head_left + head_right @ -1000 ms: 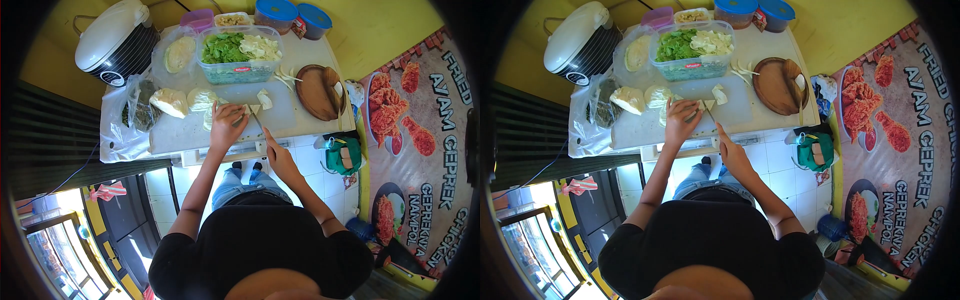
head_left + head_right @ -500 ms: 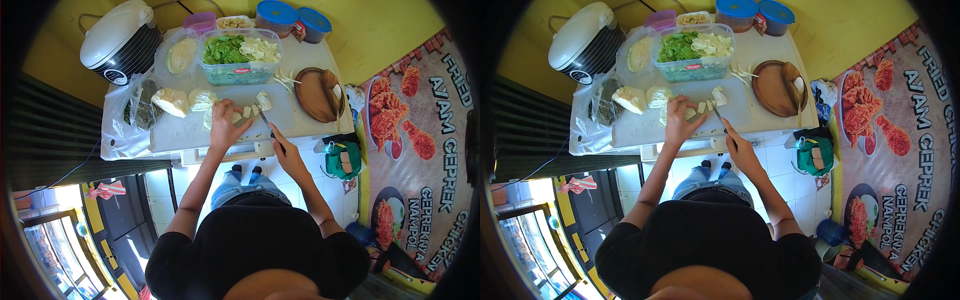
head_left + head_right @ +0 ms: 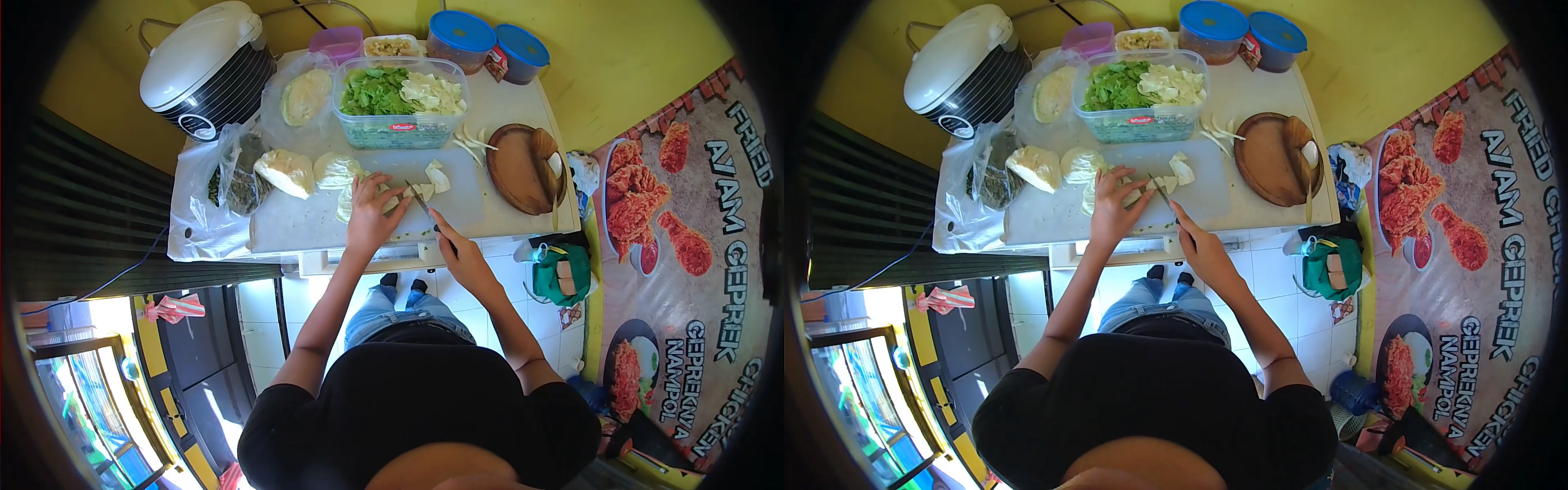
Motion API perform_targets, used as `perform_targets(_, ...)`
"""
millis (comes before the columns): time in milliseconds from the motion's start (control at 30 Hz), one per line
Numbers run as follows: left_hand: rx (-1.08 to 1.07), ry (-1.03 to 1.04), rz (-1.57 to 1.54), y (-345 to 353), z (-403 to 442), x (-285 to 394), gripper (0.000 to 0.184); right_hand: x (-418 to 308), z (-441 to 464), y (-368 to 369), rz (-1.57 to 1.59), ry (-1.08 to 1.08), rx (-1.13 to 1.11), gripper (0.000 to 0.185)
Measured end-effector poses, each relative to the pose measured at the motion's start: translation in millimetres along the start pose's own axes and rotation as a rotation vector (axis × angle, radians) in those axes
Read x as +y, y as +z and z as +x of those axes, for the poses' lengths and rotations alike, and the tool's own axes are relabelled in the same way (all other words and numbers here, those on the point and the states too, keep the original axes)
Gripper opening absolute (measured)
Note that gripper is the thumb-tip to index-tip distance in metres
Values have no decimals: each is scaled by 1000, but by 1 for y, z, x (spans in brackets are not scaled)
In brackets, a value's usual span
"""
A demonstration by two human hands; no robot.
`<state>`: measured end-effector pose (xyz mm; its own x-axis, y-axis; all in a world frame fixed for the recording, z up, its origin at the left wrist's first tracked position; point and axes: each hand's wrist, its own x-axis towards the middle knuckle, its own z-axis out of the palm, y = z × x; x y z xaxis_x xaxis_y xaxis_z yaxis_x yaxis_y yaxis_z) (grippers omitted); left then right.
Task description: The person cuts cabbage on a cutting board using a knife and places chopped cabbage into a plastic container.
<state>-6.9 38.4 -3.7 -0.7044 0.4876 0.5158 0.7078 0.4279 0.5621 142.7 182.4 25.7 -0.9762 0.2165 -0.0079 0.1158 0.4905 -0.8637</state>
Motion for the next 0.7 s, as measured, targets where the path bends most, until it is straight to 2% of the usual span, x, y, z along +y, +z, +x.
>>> perform_targets(333, 11, -28, -19, 1, -1, -2, 18, -15, -6, 13, -261, 119, -68, 58)
perform_targets(700, 17, 0, -40, 1, -1, -2, 16, -9, 4, 10, -166, 62, -34, 56)
